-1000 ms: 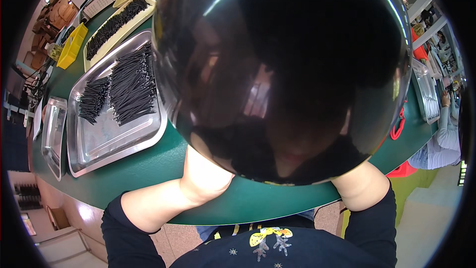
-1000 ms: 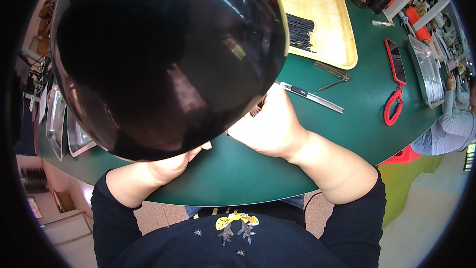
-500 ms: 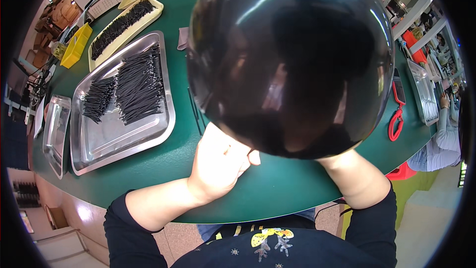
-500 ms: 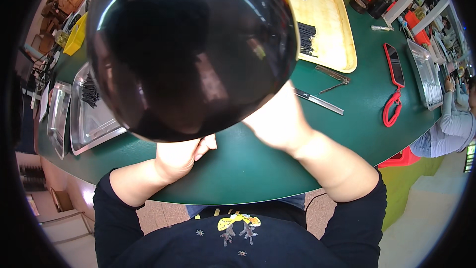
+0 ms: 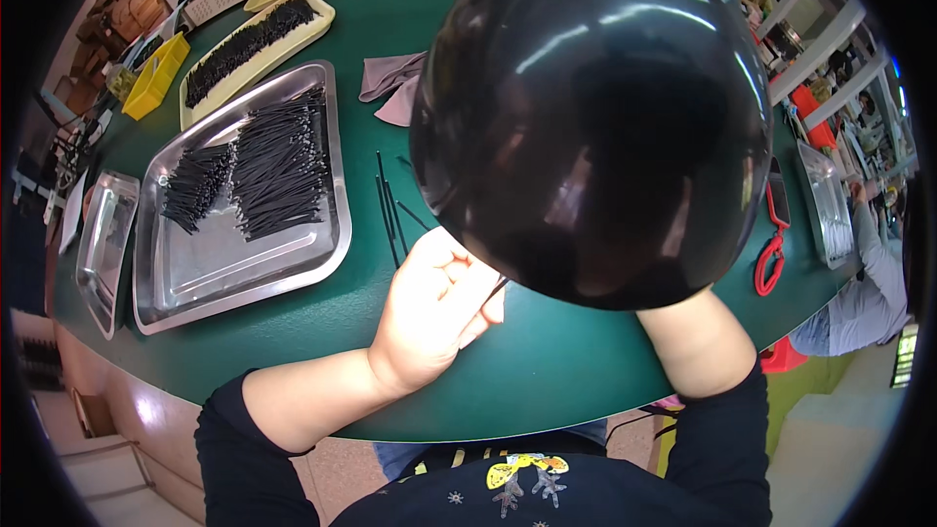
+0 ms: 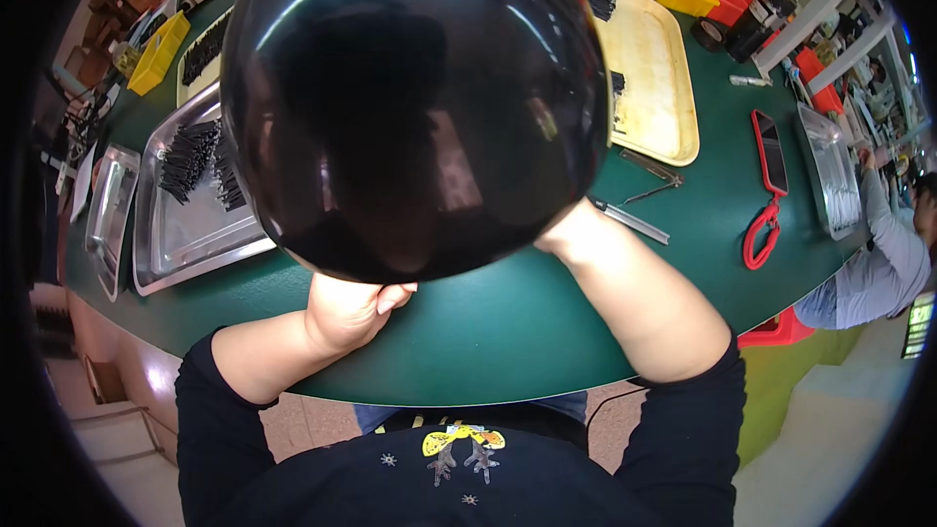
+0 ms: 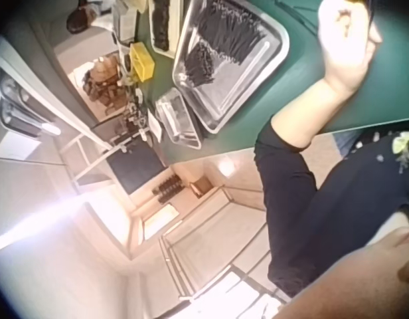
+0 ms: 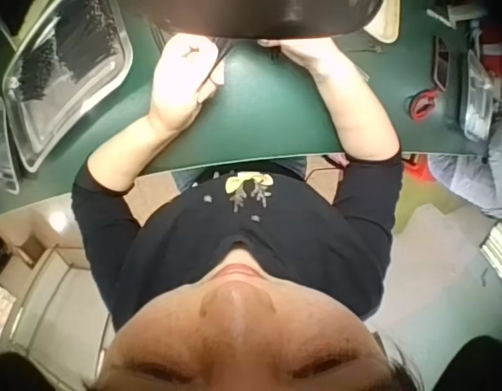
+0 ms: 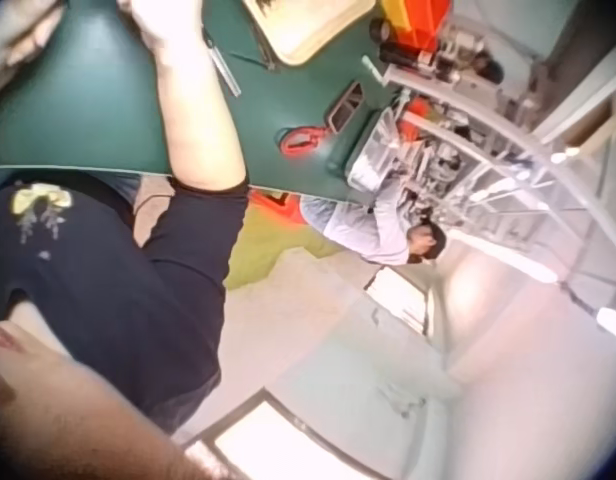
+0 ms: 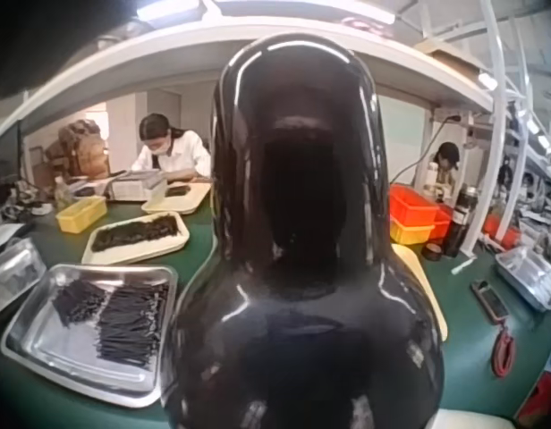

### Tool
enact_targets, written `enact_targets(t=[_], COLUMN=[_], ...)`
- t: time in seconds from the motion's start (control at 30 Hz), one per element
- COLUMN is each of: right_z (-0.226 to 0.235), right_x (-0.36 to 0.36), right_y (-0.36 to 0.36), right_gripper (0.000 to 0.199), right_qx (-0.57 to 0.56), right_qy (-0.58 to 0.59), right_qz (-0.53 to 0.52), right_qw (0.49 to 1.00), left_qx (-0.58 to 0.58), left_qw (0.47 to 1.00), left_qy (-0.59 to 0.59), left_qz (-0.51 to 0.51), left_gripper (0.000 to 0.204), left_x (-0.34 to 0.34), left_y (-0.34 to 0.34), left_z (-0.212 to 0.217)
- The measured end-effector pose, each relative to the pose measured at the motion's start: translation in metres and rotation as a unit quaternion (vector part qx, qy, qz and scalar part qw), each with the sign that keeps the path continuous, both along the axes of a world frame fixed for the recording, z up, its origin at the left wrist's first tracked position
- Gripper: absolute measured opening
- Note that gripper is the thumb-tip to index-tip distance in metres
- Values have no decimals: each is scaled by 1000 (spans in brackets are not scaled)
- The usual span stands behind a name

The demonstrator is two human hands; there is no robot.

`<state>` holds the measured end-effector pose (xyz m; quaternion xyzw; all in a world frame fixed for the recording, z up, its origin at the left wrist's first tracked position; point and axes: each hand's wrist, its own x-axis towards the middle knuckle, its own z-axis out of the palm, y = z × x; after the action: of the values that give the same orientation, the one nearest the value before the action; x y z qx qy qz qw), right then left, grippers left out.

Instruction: The person is sorting and grouping small electronic components, specifically black connector pins, on a workbench using their hands and occasionally tweezers.

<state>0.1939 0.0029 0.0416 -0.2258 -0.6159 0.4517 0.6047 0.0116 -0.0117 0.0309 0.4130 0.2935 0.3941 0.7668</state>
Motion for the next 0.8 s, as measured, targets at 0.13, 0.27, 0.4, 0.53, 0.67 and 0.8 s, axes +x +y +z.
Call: enact_targets(t=[0.13, 0.27, 0.4, 0.53, 0.67, 0.8], right_z=[-2, -5, -9, -13, -18, -20], right_x=[1, -1, 6, 16, 9, 17], right_y=[-8, -13, -15, -18, -16, -19], right_gripper=[62, 62, 62, 62, 62, 62], right_qx=[-4, -7, -11, -12, -13, -14], right_qy=[-23, -38, -44, -49, -56, -63], right_qz=[22, 29, 31, 31, 31, 32], right_qw=[1000, 999, 998, 998, 998, 997], left_qx=[-87, -161, -84, -115, -152, -150], left_qw=[989, 974, 989, 986, 981, 975], left_qy=[-103, -139, -96, -113, -99, -132], left_qz=[-67, -74, -71, -49, -69, -95], left_gripper=[6, 7, 7, 7, 8, 14], left_x=[4, 2, -1, 0, -2, -2], left_y=[5, 2, 5, 4, 7, 8], left_z=[1, 3, -8, -10, -8, -5])
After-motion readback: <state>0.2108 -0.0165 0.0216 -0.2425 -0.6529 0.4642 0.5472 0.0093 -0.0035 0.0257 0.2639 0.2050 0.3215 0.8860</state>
